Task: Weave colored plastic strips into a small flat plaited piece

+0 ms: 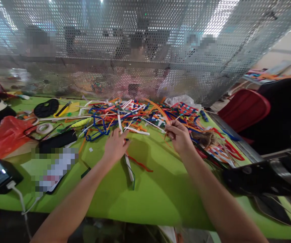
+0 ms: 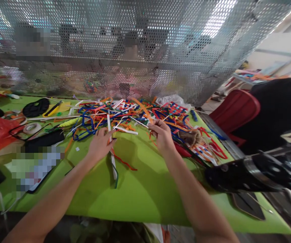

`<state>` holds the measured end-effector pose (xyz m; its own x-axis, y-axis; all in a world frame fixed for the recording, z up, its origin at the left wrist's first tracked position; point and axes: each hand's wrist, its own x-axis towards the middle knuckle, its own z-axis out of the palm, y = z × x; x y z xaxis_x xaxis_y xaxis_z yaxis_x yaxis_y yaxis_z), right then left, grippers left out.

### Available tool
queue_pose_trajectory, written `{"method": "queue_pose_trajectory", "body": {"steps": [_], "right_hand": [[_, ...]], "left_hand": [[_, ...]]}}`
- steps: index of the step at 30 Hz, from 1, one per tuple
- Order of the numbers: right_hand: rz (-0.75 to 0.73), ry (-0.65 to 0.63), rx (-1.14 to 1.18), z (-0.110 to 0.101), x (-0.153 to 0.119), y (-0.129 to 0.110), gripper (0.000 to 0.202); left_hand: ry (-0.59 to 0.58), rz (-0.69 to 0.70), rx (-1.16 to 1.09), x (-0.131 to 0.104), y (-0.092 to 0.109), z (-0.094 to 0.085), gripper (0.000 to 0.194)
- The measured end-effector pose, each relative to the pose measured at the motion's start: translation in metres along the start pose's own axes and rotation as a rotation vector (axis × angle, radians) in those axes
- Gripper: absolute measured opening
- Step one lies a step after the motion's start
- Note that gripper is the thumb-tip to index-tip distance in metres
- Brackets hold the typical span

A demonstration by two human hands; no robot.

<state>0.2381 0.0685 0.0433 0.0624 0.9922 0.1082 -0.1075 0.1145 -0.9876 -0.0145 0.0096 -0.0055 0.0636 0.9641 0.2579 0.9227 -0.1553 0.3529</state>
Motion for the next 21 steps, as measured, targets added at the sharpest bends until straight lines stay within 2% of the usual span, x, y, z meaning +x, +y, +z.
{"method": "queue_pose_trajectory", "body": {"steps": [2, 3, 6, 10, 13, 15, 17, 19, 21], "right_hand": [[0.017, -0.065, -0.011, 0.01, -0.007, 0.005, 0.029], [0.03, -0.109, -0.034, 0.016, -0.012, 0.009, 0.029], [0.057, -0.283, -0.155, 0.035, -0.028, 0.022, 0.028], [-0.021, -0.473, -0.418, 0.049, -0.046, 0.036, 0.021], [-0.132, -0.528, -0.763, 0.047, -0.046, 0.041, 0.008], [-0.2, -0.481, -0.987, 0.04, -0.037, 0.042, 0.001], [-0.25, -0.355, -1.091, 0.027, -0.023, 0.043, 0.007], [-0.264, -0.191, -1.054, 0.012, -0.007, 0.042, 0.008], [-0.254, -0.071, -0.974, -0.004, 0.006, 0.039, 0.01]], "left_hand": [[0.087, 0.066, -0.138, 0.0, 0.0, 0.0, 0.042], [0.094, 0.105, -0.239, 0.0, 0.0, 0.0, 0.04], [0.03, 0.163, -0.607, -0.001, 0.004, 0.001, 0.037], [-0.052, 0.062, -1.041, -0.001, 0.011, 0.001, 0.036], [-0.015, -0.062, -1.252, 0.004, 0.007, -0.003, 0.037], [0.089, -0.129, -1.344, 0.008, -0.001, -0.009, 0.037], [0.2, -0.162, -1.414, 0.012, -0.01, -0.015, 0.035], [0.279, -0.191, -1.455, 0.015, -0.017, -0.021, 0.032], [0.31, -0.203, -1.46, 0.016, -0.019, -0.024, 0.03]]}}
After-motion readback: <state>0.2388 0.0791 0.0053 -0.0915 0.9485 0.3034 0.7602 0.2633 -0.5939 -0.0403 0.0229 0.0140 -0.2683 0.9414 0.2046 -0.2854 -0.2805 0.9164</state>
